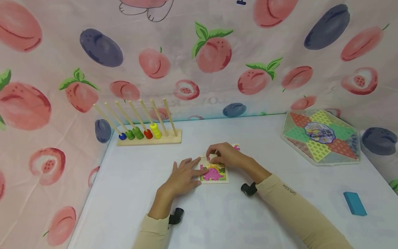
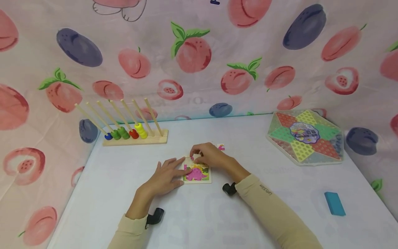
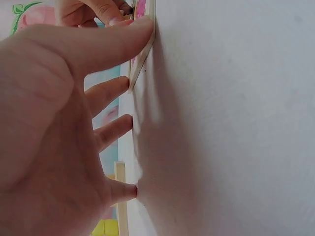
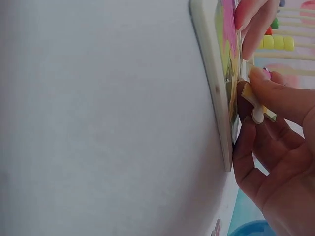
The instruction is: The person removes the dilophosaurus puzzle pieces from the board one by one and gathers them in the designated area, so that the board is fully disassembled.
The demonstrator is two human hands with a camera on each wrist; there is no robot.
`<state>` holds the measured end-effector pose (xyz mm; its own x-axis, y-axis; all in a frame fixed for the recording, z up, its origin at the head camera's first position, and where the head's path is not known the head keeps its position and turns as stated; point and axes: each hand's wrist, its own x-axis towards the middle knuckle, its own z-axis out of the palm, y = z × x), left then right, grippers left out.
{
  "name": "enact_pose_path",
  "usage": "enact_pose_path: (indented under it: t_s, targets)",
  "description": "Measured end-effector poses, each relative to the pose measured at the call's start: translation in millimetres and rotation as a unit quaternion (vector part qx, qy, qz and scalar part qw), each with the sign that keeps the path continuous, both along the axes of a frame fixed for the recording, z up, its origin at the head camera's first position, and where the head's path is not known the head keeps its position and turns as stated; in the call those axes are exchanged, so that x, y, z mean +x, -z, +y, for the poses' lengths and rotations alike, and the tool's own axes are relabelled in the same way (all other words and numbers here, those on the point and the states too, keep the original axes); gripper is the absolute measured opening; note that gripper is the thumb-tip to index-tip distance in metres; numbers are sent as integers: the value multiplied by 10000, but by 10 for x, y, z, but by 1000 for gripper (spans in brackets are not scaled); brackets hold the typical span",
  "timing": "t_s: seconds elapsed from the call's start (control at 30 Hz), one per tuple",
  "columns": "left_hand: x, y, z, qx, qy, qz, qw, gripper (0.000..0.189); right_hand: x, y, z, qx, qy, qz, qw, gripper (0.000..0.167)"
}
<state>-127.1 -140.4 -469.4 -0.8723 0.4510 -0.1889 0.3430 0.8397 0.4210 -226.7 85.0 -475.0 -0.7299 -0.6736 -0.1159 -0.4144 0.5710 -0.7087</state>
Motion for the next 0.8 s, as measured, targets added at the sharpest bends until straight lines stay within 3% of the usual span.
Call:
enact_pose_path:
  t_s: [0.33, 0.53, 0.7, 0.8]
  targets:
    - [-27, 16, -1, -163, 89, -154, 9997, 50, -23, -20, 29, -88, 57, -104, 9999, 18]
    - [-24, 9, 5, -196, 96, -194, 9996, 50, -20, -88, 114, -181, 330, -55, 9993, 21]
    - [-16, -14, 6, -246, 85, -192, 9995, 50, -60, -205, 265, -270, 832, 183, 9960, 28]
    - [-15, -20, 3, -245, 76, -189, 9995, 50, -113, -289, 401, -331, 1185, 385, 9917, 23]
